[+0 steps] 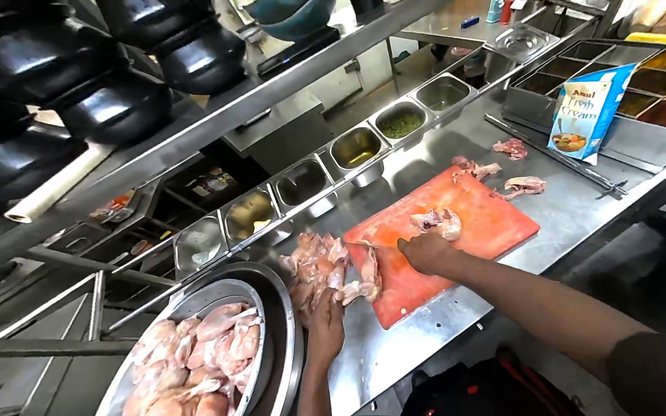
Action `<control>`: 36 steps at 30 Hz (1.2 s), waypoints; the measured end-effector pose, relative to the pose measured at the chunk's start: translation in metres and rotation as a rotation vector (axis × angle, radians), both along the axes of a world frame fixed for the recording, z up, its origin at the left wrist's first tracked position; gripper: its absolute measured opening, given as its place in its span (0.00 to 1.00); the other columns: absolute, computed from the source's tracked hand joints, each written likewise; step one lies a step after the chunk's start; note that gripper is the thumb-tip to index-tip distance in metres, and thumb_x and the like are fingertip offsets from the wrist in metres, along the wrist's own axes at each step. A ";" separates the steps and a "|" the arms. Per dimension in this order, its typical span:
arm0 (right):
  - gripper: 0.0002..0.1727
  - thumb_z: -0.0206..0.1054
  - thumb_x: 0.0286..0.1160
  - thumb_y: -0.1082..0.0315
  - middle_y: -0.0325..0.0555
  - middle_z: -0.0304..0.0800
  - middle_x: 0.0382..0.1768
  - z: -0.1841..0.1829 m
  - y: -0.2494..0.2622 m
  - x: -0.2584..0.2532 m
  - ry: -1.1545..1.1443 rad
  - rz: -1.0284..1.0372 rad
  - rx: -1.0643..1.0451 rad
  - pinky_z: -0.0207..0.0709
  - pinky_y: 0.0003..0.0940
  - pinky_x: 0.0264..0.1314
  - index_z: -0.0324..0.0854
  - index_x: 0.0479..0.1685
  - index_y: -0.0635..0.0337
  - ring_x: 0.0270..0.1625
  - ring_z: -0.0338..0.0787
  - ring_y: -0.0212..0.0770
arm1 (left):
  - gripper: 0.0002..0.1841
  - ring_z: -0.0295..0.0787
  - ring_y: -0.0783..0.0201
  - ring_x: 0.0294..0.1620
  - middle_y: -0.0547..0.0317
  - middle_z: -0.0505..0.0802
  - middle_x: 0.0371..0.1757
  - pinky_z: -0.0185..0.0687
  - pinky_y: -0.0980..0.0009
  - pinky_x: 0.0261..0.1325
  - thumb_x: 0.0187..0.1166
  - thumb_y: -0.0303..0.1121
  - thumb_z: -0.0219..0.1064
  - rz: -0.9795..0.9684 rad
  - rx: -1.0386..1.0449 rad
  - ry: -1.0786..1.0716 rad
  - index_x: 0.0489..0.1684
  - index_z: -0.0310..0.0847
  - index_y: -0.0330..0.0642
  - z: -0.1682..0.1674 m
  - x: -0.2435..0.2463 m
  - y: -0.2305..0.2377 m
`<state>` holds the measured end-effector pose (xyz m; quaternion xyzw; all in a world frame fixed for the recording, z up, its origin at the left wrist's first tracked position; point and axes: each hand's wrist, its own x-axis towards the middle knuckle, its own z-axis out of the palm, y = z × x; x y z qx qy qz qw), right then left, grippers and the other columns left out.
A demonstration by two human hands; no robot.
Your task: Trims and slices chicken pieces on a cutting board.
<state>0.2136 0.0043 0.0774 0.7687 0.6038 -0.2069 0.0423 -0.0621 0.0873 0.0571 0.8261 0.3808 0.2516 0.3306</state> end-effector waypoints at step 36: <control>0.17 0.58 0.91 0.54 0.52 0.86 0.29 -0.014 -0.099 0.059 0.625 -0.621 0.362 0.85 0.53 0.31 0.73 0.66 0.56 0.24 0.88 0.50 | 0.22 0.89 0.49 0.66 0.50 0.94 0.54 0.77 0.47 0.75 0.91 0.47 0.51 -0.454 0.460 0.300 0.49 0.89 0.41 -0.070 0.078 -0.051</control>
